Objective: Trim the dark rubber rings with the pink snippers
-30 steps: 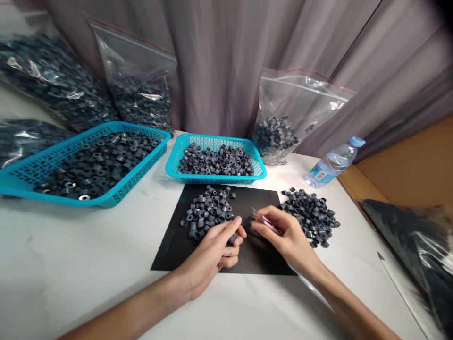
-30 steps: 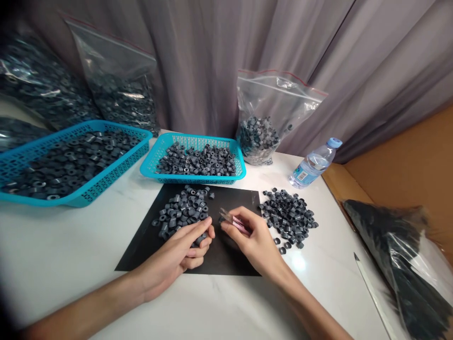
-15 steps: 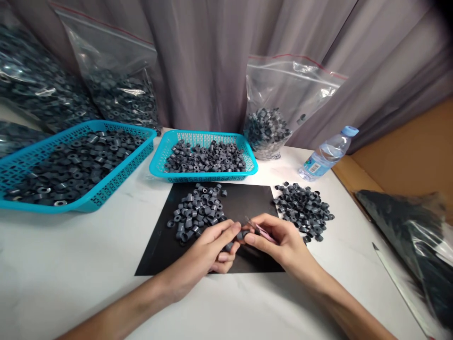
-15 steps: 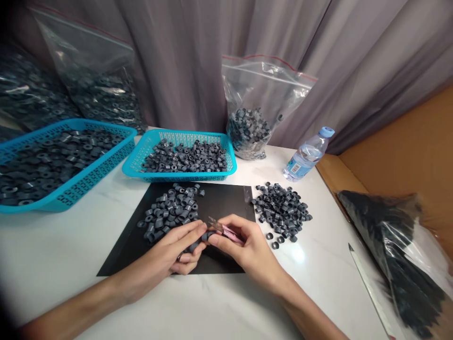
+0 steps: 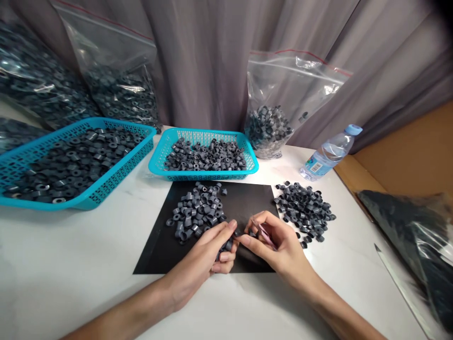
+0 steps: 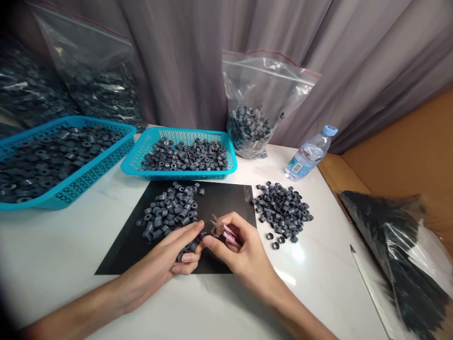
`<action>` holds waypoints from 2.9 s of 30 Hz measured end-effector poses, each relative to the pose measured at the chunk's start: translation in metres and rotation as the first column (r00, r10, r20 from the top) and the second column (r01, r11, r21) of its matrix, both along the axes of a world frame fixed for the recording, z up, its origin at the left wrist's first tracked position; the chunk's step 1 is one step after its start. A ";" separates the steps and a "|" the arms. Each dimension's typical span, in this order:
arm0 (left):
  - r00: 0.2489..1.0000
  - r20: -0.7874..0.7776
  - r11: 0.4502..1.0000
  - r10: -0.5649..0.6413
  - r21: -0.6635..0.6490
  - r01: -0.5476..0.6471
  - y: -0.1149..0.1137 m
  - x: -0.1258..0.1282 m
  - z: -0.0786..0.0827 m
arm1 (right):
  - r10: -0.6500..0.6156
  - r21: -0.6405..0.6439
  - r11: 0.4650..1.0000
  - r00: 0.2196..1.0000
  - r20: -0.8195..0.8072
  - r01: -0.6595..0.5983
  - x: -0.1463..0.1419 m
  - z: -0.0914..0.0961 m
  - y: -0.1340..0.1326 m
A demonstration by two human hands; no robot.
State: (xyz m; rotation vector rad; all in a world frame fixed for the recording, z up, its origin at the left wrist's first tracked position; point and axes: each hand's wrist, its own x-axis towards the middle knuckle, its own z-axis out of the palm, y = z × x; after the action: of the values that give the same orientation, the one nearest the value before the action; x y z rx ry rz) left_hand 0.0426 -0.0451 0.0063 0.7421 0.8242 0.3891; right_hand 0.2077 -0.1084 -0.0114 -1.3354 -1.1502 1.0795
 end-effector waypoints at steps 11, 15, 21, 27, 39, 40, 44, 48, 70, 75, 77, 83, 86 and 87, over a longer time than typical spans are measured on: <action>0.993 0.053 0.993 -0.108 0.055 0.105 -0.001 0.000 -0.003 | -0.010 -0.081 0.997 0.980 -0.198 -0.007 0.003 0.001 0.006; 0.988 0.047 0.983 -0.144 0.125 0.137 -0.003 -0.001 0.000 | 0.001 -0.186 0.980 0.940 -0.340 -0.069 0.007 0.002 0.005; 0.970 0.064 0.952 -0.234 0.218 0.215 -0.005 -0.001 0.006 | 0.036 -0.151 0.981 0.877 -0.479 -0.123 0.012 -0.006 0.007; 0.977 0.051 0.968 -0.207 0.157 0.197 -0.004 -0.002 0.005 | 0.167 -0.088 0.960 0.793 -0.586 -0.267 0.012 0.000 0.006; 0.974 0.034 0.954 -0.222 0.212 0.210 -0.003 0.000 0.005 | 0.202 -0.081 0.961 0.873 -0.444 -0.264 0.013 -0.010 0.010; 0.974 0.042 0.957 -0.221 0.203 0.208 -0.002 0.000 0.004 | 0.195 -0.082 0.963 0.876 -0.442 -0.255 0.013 -0.010 0.010; 0.978 0.059 0.968 -0.198 0.171 0.185 -0.002 -0.002 0.004 | 0.143 -0.099 0.973 0.886 -0.440 -0.206 0.012 -0.007 0.010; 0.989 0.059 0.981 -0.138 0.147 0.128 0.000 -0.003 0.005 | 0.096 -0.135 0.977 0.902 -0.421 -0.167 0.013 -0.002 0.009; 0.994 0.087 0.998 -0.058 -0.009 0.059 -0.001 -0.003 0.002 | -0.038 -0.169 0.986 0.944 -0.327 -0.019 0.006 -0.004 0.009; 0.995 0.089 0.999 -0.034 -0.016 0.036 0.000 -0.004 0.002 | -0.036 -0.149 0.989 0.945 -0.325 -0.013 0.006 -0.008 0.008; 0.996 0.082 0.999 -0.045 0.009 0.044 0.000 -0.004 0.001 | -0.030 -0.135 0.991 0.955 -0.295 -0.011 0.005 -0.011 0.008; 0.998 -0.007 0.986 -0.061 0.155 0.061 0.001 0.002 -0.003 | -0.062 -0.140 0.989 0.978 -0.200 0.034 0.001 -0.013 0.008; 0.998 -0.017 0.985 -0.057 0.160 0.059 0.001 0.003 -0.003 | -0.067 -0.145 0.989 0.980 -0.189 0.040 0.001 -0.013 0.008; 0.999 -0.012 0.988 -0.052 0.145 0.053 0.001 0.002 -0.003 | -0.067 -0.145 0.989 0.979 -0.192 0.039 0.002 -0.013 0.009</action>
State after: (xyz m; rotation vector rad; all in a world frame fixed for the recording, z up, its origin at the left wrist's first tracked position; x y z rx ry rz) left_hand 0.0448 -0.0446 0.0035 0.8997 0.7879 0.4023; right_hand 0.2095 -0.0998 -0.0244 -1.3270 -0.9021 1.2418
